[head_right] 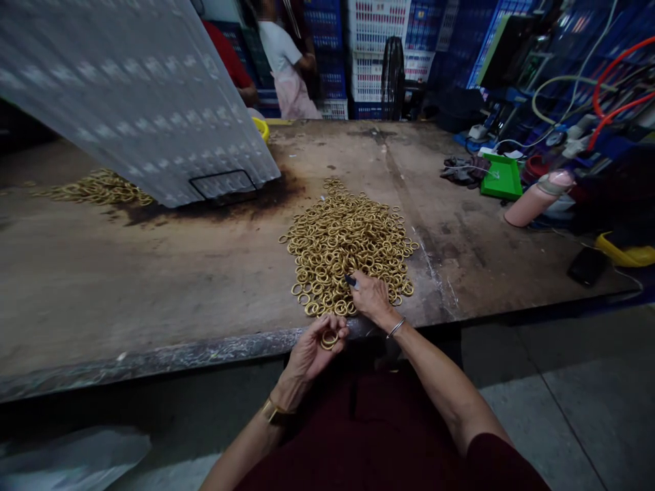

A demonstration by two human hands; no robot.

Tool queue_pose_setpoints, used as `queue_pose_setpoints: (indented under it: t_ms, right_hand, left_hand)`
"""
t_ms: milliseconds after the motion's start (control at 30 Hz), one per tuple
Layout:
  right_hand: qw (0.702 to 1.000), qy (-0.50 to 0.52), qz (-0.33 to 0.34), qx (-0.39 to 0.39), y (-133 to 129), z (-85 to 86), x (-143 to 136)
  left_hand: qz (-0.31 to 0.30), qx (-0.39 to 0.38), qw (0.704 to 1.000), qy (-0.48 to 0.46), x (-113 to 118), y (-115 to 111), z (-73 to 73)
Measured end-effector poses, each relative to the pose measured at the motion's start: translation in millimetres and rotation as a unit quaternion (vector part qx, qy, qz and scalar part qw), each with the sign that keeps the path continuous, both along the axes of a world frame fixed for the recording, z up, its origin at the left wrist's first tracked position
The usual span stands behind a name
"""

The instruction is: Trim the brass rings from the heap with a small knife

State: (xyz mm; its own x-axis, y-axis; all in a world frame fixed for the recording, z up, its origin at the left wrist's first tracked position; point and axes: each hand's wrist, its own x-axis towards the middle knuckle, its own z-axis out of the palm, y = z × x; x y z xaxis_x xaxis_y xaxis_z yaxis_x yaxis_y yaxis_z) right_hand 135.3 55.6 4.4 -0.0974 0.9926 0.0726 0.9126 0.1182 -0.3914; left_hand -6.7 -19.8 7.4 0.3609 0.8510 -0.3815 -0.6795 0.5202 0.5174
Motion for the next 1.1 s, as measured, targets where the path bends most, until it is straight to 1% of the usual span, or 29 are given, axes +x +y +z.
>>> queue_pose_setpoints:
  t_ms: [100,233,300,433,500,600,767,900,1033,1100]
  right_hand:
    - [0.997,0.08,-0.007,0.018,-4,-4.2,10]
    - [0.976,0.214,0.031,0.031,-15,-2.8,19]
    - [0.963,0.266,0.037,0.029,-21,0.4,21]
    - [0.944,0.327,0.04,0.012,-32,6.9,23]
    - [0.938,0.345,0.042,0.005,-36,8.3,23]
    - [0.926,0.375,0.037,-0.021,-39,7.6,22]
    - [0.901,0.426,-0.006,-0.085,-38,2.4,20]
    - [0.901,0.422,-0.029,-0.098,-35,1.7,20]
    - [0.907,0.413,-0.029,-0.079,-36,3.7,21]
    - [0.908,0.412,-0.02,-0.068,-36,3.5,21]
  left_hand:
    - [0.032,0.015,0.998,0.059,2,5,1.1]
    - [0.068,0.045,0.981,0.176,7,13,3.7]
    - [0.066,0.066,0.971,0.218,10,16,2.7]
    - [0.036,0.111,0.957,0.267,18,20,-3.9]
    - [0.028,0.121,0.953,0.276,21,21,-7.0]
    - [0.033,0.127,0.95,0.283,25,21,-8.6]
    - [0.039,0.162,0.927,0.335,27,18,-5.6]
    - [0.02,0.153,0.932,0.326,28,16,-5.3]
    - [-0.019,0.164,0.94,0.299,28,15,-7.6]
    - [-0.034,0.154,0.947,0.281,29,15,-8.0]
